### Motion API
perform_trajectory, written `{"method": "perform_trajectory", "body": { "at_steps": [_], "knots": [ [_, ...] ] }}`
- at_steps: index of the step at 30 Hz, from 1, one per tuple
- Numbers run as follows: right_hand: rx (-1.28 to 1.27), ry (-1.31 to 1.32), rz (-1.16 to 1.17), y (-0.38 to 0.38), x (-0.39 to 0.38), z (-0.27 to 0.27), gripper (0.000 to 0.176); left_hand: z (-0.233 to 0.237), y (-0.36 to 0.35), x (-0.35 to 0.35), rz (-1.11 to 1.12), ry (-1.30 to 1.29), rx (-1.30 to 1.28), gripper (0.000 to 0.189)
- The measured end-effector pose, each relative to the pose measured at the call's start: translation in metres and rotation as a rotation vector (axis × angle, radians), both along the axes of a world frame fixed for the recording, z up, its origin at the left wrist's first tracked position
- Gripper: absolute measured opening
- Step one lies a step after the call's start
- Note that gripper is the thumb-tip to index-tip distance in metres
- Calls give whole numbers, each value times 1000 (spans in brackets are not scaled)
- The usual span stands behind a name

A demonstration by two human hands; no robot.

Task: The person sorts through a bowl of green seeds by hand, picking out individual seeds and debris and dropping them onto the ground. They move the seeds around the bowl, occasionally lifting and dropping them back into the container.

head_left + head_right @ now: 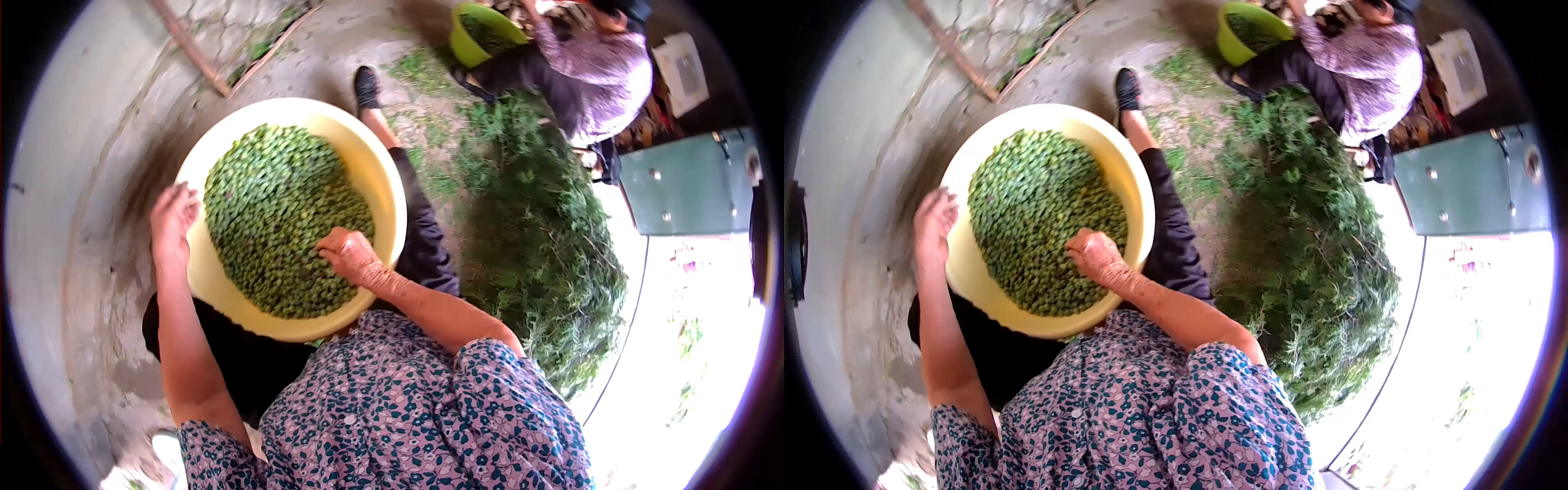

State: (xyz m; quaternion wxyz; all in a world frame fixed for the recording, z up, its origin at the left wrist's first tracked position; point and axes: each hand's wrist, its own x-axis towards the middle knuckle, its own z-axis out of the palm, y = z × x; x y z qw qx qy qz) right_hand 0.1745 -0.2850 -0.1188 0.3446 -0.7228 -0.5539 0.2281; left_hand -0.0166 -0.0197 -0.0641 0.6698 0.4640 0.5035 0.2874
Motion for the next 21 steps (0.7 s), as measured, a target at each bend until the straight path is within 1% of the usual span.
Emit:
{"method": "perform_trajectory", "body": {
  "at_steps": [1, 3, 5, 7, 9, 10, 11, 12, 13, 14, 15, 16, 17, 18, 19, 21],
  "knots": [
    [52, -70, 7, -4, 5, 2, 14, -9, -14, 10, -77, 60, 14, 26],
    [70, -19, -29, -8, 13, -3, 15, -42, -29, 17, -378, 222, 148, 25],
    [37, 18, -61, -15, 20, 9, 16, -70, -50, 22, -589, 393, 361, 29],
    [139, 34, -110, -26, 24, 10, 14, -99, -63, 17, -833, 509, 616, 34],
    [139, -33, -211, -35, 30, 24, 13, -115, -70, 12, -1035, 654, 555, 42],
    [154, -44, -274, -34, 34, 16, 11, -145, -63, -1, -1070, 671, 542, 47],
    [135, 10, -330, -42, 42, 28, 12, -160, -65, -10, -1104, 691, 529, 53],
    [151, 46, -393, -50, 52, 39, 12, -156, -68, -12, -1166, 797, 517, 54],
    [167, 87, -451, -60, 60, 50, 13, -154, -71, -13, -1217, 825, 446, 54],
    [195, 60, -542, -68, 67, 59, 14, -136, -80, -10, -1258, 802, 438, 55],
    [206, 55, -630, -77, 74, 63, 14, -130, -84, -10, -1239, 825, 378, 65],
    [222, 26, -697, -84, 81, 62, 14, -140, -84, -17, -1206, 771, 405, 68],
    [240, -1, -764, -83, 87, 45, 14, -165, -75, -26, -1171, 719, 430, 70],
    [166, -9, -833, -90, 93, 49, 13, -164, -78, -31, -1177, 708, 447, 70],
    [170, -36, -887, -97, 100, 46, 13, -161, -80, -35, -1186, 726, 474, 68],
    [240, 5, -1014, -111, 110, 43, 16, -152, -86, -38, -1188, 730, 513, 66]
  ]
}}
